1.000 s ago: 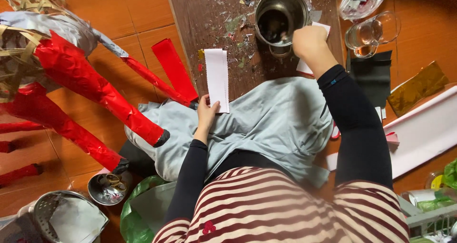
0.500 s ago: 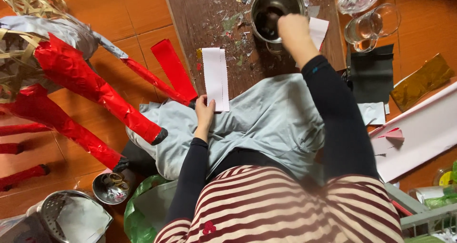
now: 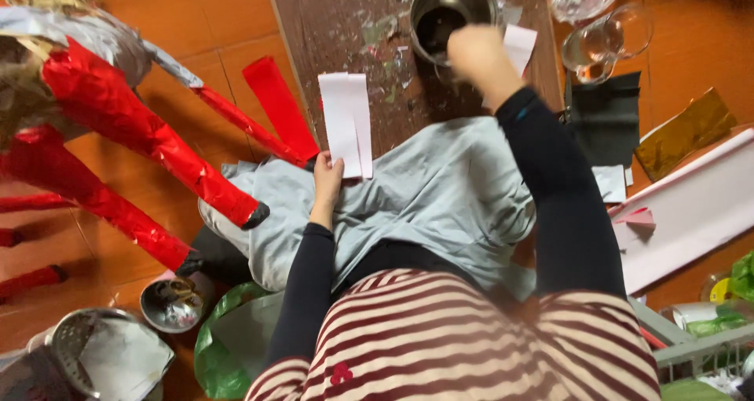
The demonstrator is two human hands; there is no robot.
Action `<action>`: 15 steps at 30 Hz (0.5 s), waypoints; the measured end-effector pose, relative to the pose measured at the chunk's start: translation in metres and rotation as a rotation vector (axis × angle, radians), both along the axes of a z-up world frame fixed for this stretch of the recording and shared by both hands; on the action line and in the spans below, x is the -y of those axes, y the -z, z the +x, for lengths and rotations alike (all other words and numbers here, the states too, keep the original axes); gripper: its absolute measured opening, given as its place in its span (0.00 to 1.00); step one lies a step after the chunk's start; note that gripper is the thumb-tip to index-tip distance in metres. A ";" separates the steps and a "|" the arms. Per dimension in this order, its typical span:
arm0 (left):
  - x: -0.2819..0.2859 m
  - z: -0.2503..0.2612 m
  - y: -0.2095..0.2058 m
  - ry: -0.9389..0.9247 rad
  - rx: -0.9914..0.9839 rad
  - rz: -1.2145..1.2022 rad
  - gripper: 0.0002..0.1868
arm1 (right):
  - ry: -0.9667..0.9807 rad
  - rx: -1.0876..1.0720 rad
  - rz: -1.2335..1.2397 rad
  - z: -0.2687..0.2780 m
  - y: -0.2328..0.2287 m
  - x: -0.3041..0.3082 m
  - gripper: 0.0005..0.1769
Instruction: Applying adhesive and paper strips to a bamboo animal frame to decorate a traditional lantern.
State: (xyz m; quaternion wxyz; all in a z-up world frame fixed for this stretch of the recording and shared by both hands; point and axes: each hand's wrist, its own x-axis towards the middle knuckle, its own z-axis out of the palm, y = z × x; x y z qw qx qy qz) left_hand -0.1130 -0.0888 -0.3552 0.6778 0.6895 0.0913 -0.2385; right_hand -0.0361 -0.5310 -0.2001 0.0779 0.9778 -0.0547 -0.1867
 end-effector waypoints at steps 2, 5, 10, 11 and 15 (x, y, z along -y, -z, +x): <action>0.001 0.001 0.002 -0.009 0.015 -0.040 0.16 | 0.035 0.150 0.100 0.011 -0.006 0.021 0.06; 0.012 0.006 -0.033 -0.009 -0.083 0.057 0.15 | 0.147 0.256 0.057 0.023 0.026 0.041 0.06; 0.013 0.008 -0.051 -0.002 -0.228 -0.131 0.16 | -0.022 0.192 0.078 -0.015 0.010 -0.008 0.06; 0.013 0.008 -0.049 -0.009 -0.237 -0.161 0.17 | -0.087 0.161 0.115 -0.023 -0.001 -0.015 0.07; 0.014 0.010 -0.032 -0.007 -0.224 -0.165 0.17 | 0.027 0.060 0.190 -0.052 -0.035 0.025 0.09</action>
